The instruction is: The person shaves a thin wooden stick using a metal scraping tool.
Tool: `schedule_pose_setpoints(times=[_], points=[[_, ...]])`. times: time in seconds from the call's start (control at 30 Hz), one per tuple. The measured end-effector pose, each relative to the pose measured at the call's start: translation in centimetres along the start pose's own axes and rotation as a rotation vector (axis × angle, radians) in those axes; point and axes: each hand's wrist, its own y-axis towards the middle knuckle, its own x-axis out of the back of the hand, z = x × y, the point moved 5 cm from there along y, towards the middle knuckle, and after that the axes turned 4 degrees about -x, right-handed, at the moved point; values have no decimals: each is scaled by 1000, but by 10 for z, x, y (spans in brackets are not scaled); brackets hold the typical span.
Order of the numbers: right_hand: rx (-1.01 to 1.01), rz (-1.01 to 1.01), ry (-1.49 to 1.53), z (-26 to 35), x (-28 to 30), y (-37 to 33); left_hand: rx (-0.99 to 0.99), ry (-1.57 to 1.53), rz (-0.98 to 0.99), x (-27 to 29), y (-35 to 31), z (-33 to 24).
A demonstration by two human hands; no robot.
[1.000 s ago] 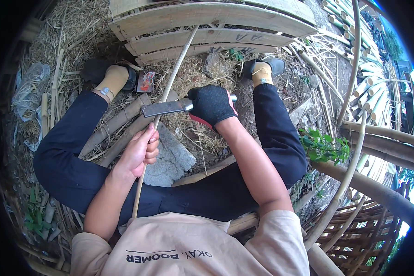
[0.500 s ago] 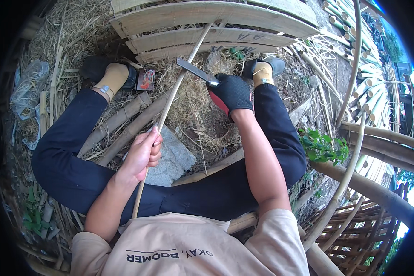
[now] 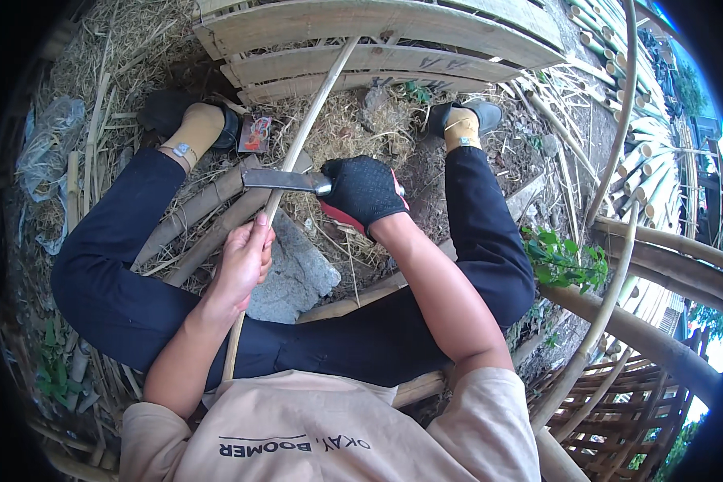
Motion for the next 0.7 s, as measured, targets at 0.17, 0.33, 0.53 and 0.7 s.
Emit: schedule_pose_setpoints(times=[0.17, 0.33, 0.53, 0.7], points=[[-2, -43, -35, -3, 0, 4, -38, 59, -43, 0, 4, 4], [-12, -80, -52, -7, 2, 7, -51, 76, -58, 0, 5, 4], [-26, -91, -70, -7, 3, 9, -51, 78, -59, 2, 5, 4], [-100, -175, -38, -36, 9, 15, -27, 55, -35, -1, 2, -3]])
